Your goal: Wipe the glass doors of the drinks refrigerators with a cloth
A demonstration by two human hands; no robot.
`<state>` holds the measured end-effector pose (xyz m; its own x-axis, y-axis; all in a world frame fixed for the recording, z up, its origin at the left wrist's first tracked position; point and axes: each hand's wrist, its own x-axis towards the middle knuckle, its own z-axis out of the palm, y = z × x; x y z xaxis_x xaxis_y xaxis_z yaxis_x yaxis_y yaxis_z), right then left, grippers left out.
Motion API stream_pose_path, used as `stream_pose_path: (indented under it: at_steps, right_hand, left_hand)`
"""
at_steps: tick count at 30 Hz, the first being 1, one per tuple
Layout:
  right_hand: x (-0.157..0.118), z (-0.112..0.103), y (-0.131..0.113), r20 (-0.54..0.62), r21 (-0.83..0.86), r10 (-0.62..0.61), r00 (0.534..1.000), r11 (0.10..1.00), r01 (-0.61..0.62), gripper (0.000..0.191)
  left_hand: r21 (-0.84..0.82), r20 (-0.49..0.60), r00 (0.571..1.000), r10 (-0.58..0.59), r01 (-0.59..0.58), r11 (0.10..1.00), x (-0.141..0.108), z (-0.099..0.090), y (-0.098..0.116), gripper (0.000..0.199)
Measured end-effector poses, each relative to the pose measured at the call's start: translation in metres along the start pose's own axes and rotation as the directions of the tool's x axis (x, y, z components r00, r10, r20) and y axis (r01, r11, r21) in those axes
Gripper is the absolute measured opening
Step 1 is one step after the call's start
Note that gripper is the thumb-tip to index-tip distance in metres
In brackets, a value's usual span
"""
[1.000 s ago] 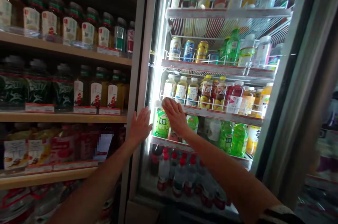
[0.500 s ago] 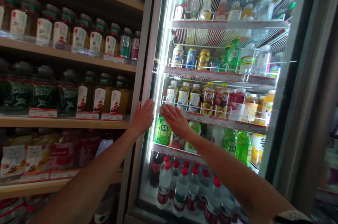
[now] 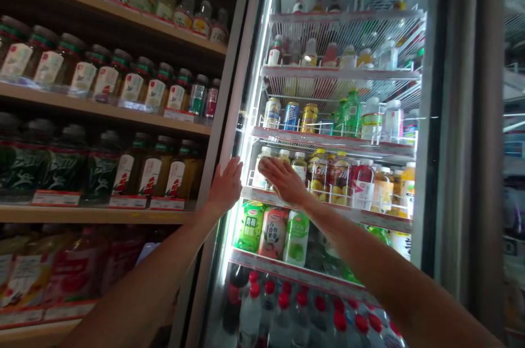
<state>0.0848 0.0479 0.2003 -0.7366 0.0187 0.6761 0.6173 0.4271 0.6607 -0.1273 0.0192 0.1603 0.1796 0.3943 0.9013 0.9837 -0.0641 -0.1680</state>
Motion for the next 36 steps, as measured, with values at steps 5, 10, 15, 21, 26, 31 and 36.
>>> stream_pose_path:
  at_steps: [5, 10, 15, 21, 26, 31, 36]
  right_hand:
    - [-0.004, -0.014, 0.031, -0.106, -0.021, 0.301, 0.948, 0.952, -0.304, 0.05]
    - [-0.048, -0.021, 0.026, 0.034, -0.021, -0.034, 0.999, 0.999, 0.034, 0.048]
    - [-0.053, -0.04, 0.057, -0.068, -0.056, 0.206, 0.976, 0.976, -0.209, 0.046]
    - [-0.101, -0.046, 0.05, 0.001, -0.064, 0.078, 0.997, 0.995, -0.078, 0.047]
    - [-0.116, -0.063, 0.077, -0.011, -0.114, 0.174, 0.985, 0.978, -0.175, 0.048]
    - [-0.134, -0.07, 0.08, -0.032, -0.136, 0.3, 0.953, 0.944, -0.302, 0.046]
    - [-0.167, -0.078, 0.074, 0.14, -0.088, 0.07, 0.988, 0.994, -0.058, 0.042]
  left_hand:
    - [-0.039, 0.005, 1.0, 0.018, -0.018, 0.999, 0.007, -0.001, 0.016, 0.051]
    - [-0.068, 0.01, 0.997, 0.073, -0.072, 0.995, 0.013, -0.004, 0.038, 0.052]
    - [-0.063, -0.013, 0.991, 0.135, -0.136, 0.989, 0.021, -0.011, 0.064, 0.052]
    - [-0.073, -0.042, 0.975, 0.219, -0.221, 0.972, 0.027, -0.01, 0.096, 0.053]
    - [-0.088, -0.083, 0.966, 0.245, -0.252, 0.964, 0.033, -0.008, 0.118, 0.052]
    - [-0.151, -0.047, 0.963, 0.264, -0.268, 0.952, 0.031, -0.007, 0.147, 0.054]
    - [-0.21, 0.022, 0.971, 0.237, -0.228, 0.951, 0.022, -0.003, 0.17, 0.057]
